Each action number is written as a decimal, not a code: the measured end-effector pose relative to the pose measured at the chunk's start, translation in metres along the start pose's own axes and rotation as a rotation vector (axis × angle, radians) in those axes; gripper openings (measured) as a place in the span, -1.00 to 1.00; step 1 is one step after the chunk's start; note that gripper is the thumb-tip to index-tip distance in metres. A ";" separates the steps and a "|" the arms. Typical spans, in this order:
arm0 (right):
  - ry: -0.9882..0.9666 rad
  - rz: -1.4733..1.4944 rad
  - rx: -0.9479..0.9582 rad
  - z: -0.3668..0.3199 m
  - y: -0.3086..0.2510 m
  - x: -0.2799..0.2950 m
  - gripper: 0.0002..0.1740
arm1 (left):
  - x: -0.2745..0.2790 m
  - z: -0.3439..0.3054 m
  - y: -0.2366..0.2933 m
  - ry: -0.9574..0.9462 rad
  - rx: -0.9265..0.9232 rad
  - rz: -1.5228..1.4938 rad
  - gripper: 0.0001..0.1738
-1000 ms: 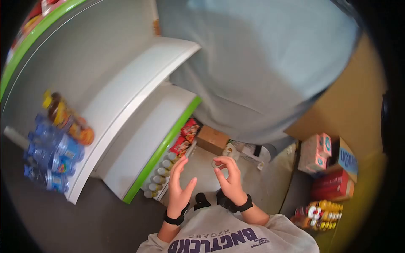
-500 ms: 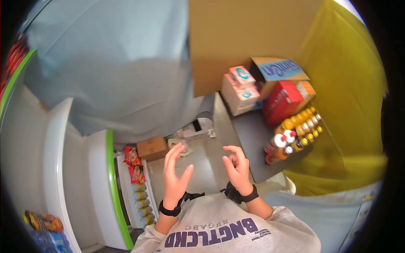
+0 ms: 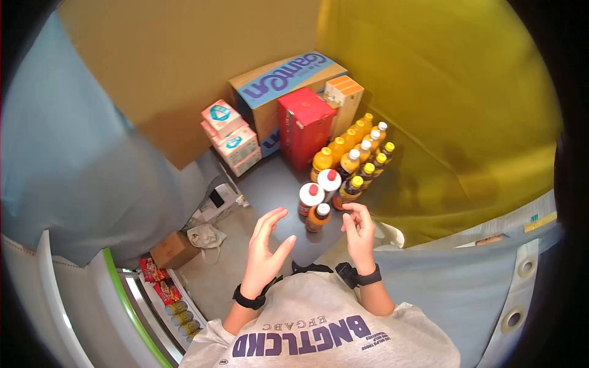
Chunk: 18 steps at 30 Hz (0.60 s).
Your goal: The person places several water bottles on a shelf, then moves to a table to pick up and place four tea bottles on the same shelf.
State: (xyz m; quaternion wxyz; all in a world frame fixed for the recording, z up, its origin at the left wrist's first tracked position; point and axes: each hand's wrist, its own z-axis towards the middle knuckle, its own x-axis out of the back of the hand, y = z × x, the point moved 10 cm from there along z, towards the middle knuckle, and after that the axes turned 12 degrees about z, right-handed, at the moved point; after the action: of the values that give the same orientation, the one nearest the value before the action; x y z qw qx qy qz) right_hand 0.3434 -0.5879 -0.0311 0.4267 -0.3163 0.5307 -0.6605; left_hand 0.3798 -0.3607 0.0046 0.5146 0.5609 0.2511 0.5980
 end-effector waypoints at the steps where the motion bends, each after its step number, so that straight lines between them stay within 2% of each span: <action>1: 0.012 -0.006 -0.004 0.005 0.003 0.014 -0.81 | -0.017 0.006 0.003 -0.031 -0.001 -0.015 -0.45; 5: 0.066 -0.044 -0.030 0.026 0.022 0.062 -0.78 | -0.074 0.031 0.007 -0.128 0.035 -0.082 -0.45; 9: 0.097 -0.237 -0.069 0.049 0.069 0.094 -0.69 | -0.141 0.055 -0.016 -0.283 0.124 -0.256 -0.43; 11: 0.101 -0.300 -0.071 0.057 0.097 0.103 -0.63 | -0.180 0.062 -0.031 -0.395 0.254 -0.346 -0.39; 12: 0.080 -0.325 -0.086 0.062 0.113 0.102 -0.56 | -0.198 0.066 -0.038 -0.407 0.248 -0.336 -0.31; 14: -0.001 -0.370 -0.078 0.067 0.133 0.093 -0.37 | -0.227 0.070 -0.054 -0.410 0.297 -0.299 -0.27; 15: -0.023 -0.322 -0.084 0.068 0.133 0.087 -0.33 | -0.237 0.073 -0.065 -0.408 0.345 -0.265 -0.23; 17: -0.070 -0.434 0.003 0.069 0.153 0.080 -0.26 | -0.263 0.078 -0.080 -0.482 0.374 -0.343 -0.20; 18: -0.079 -0.462 -0.020 0.067 0.156 0.076 -0.22 | -0.263 0.083 -0.084 -0.436 0.339 -0.202 -0.20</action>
State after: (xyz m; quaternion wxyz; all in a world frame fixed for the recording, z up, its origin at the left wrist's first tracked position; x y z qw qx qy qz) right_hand 0.4045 -0.6966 -0.1688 0.2816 -0.4591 0.4335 -0.7225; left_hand 0.4436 -0.5912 -0.1569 0.5125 0.7261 0.2855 0.3586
